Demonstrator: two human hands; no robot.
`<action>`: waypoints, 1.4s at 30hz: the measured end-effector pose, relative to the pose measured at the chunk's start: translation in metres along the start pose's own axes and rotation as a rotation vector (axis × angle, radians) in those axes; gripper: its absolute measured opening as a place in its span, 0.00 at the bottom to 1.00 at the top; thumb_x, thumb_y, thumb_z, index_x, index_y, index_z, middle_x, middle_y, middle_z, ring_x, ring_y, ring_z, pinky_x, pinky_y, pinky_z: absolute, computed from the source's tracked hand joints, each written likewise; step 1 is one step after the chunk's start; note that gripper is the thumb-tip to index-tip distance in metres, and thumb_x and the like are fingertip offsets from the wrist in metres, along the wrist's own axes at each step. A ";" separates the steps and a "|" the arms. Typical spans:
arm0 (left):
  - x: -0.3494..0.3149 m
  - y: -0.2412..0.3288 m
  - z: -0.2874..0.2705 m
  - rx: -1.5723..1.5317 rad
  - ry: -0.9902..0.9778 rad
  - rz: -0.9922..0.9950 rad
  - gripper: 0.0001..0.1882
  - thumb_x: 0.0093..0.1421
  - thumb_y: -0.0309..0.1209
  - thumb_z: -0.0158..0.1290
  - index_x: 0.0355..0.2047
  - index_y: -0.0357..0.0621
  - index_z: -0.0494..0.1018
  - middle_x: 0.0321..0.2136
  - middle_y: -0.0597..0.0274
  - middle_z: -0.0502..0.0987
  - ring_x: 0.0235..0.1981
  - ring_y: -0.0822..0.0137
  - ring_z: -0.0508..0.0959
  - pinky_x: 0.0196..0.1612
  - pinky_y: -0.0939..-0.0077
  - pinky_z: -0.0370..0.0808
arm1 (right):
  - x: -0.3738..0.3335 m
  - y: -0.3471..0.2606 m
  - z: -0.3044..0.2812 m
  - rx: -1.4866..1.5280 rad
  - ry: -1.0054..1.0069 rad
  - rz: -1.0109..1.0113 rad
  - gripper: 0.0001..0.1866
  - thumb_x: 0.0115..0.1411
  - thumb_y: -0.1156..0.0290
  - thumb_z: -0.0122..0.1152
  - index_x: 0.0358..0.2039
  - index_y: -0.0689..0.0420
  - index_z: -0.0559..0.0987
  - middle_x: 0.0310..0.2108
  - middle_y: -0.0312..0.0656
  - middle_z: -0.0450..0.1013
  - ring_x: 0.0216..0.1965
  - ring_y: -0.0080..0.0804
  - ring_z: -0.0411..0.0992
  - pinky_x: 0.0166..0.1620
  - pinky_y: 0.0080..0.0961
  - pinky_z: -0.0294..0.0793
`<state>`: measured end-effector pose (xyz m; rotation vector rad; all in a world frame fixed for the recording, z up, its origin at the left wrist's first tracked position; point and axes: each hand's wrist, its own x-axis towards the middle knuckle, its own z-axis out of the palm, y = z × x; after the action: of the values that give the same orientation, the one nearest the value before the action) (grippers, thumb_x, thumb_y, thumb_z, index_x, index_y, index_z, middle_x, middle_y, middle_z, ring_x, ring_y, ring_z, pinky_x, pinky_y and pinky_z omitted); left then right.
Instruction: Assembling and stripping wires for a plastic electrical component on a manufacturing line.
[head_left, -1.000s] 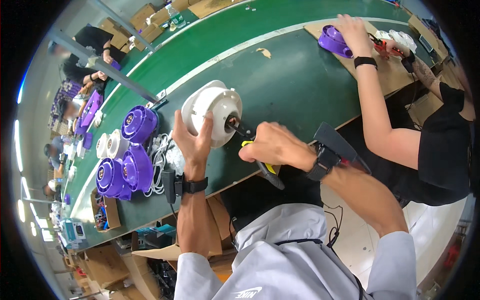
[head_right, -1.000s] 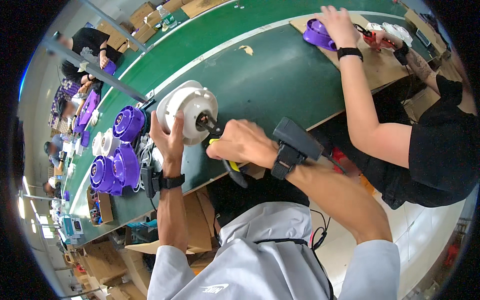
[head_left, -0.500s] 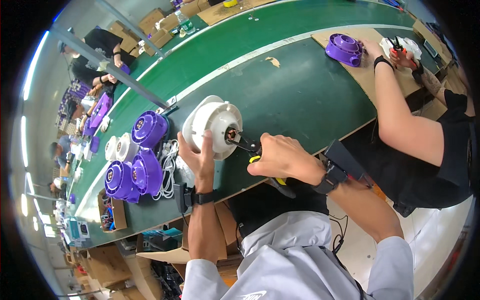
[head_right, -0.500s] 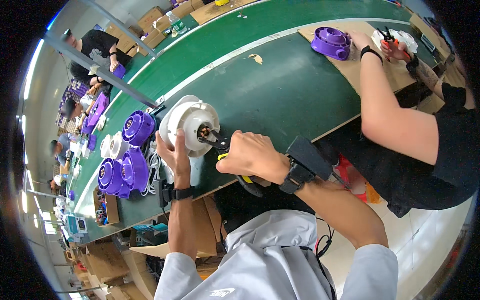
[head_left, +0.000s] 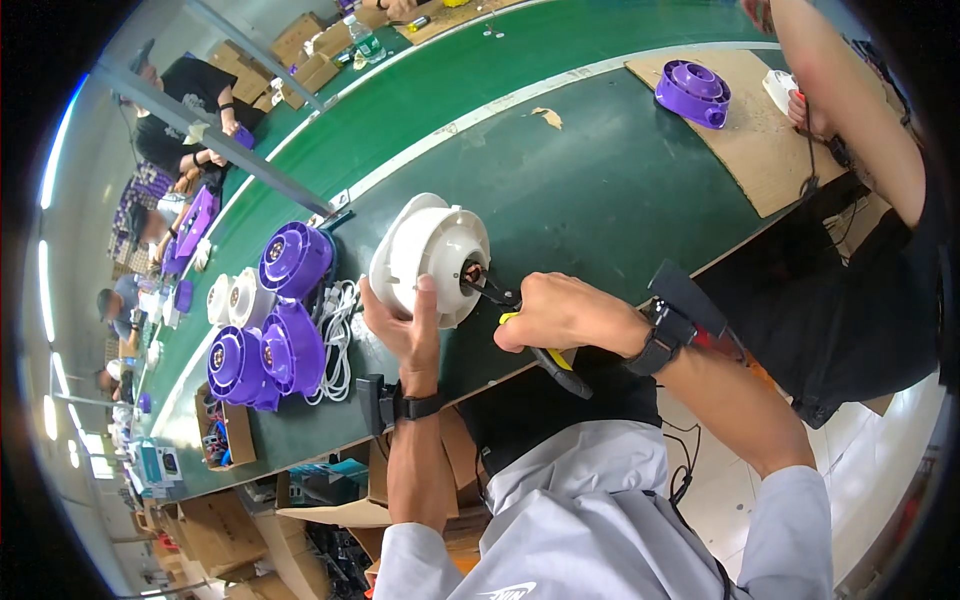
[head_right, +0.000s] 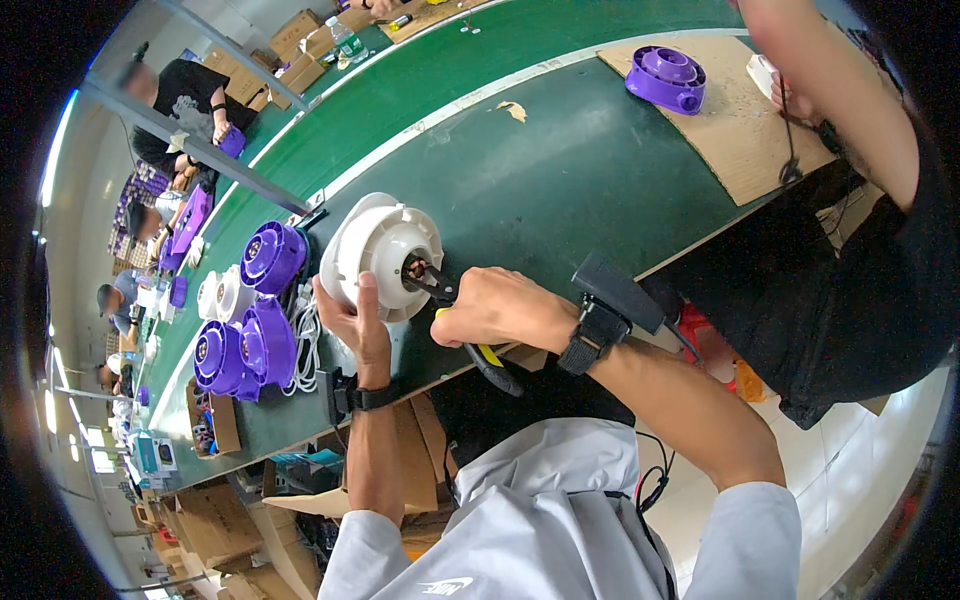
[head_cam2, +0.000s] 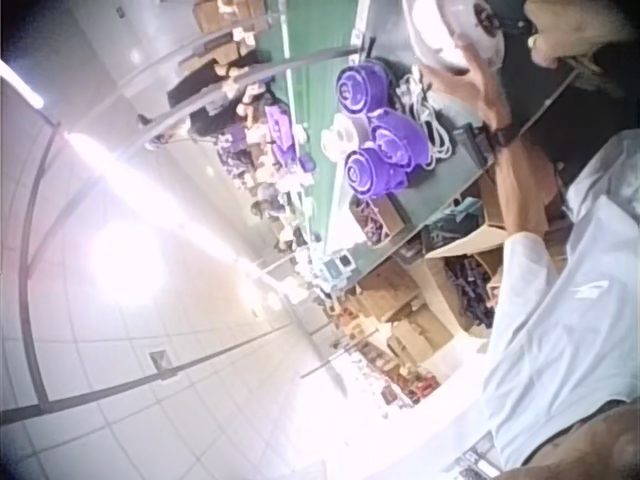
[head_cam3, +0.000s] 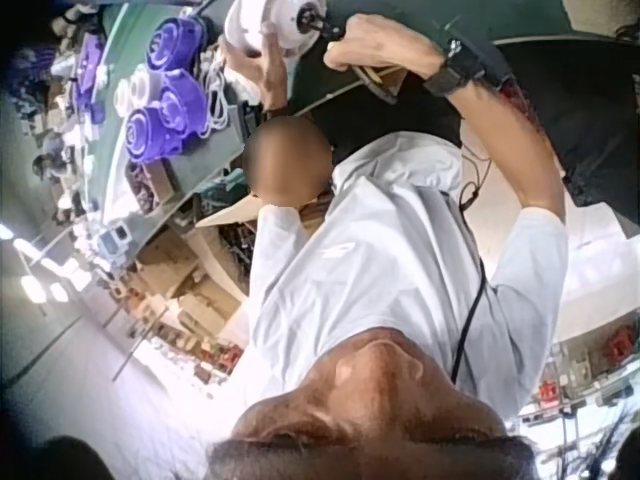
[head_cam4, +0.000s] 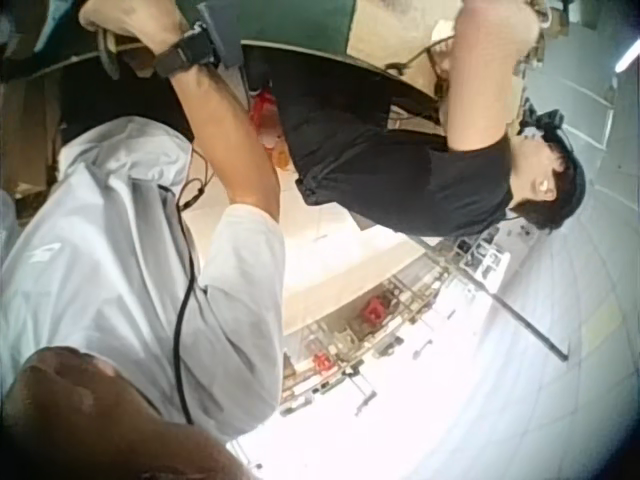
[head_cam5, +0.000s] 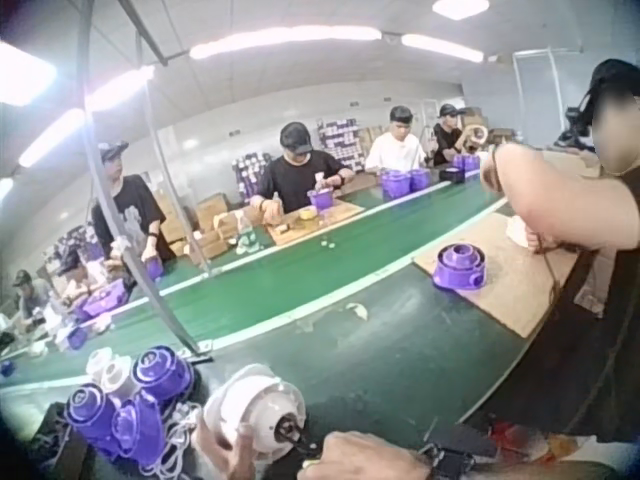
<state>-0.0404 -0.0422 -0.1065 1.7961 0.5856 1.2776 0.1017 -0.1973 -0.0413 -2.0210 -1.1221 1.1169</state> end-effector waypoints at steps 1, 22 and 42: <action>-0.001 -0.002 -0.001 0.001 0.000 -0.002 0.26 0.57 0.38 0.64 0.45 0.31 0.68 0.37 0.55 0.75 0.39 0.68 0.73 0.43 0.72 0.72 | -0.002 -0.002 -0.002 -0.003 -0.024 0.016 0.22 0.42 0.58 0.61 0.18 0.70 0.75 0.17 0.56 0.71 0.22 0.50 0.71 0.32 0.39 0.72; 0.002 -0.001 0.002 0.022 0.029 0.008 0.23 0.58 0.35 0.62 0.46 0.31 0.68 0.36 0.55 0.77 0.37 0.68 0.75 0.41 0.74 0.73 | 0.002 0.000 0.016 -0.220 0.284 -0.116 0.18 0.40 0.67 0.59 0.16 0.74 0.72 0.17 0.63 0.72 0.26 0.60 0.77 0.32 0.42 0.78; 0.029 -0.001 0.007 0.085 0.009 0.036 0.18 0.59 0.32 0.62 0.42 0.31 0.71 0.34 0.56 0.78 0.35 0.70 0.75 0.40 0.74 0.74 | -0.017 0.040 0.020 0.211 -0.032 -0.014 0.17 0.44 0.64 0.62 0.20 0.68 0.73 0.17 0.48 0.70 0.23 0.36 0.71 0.30 0.33 0.69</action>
<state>-0.0228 -0.0228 -0.0928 1.8792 0.6242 1.3026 0.0954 -0.2300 -0.0758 -1.8361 -0.9877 1.2104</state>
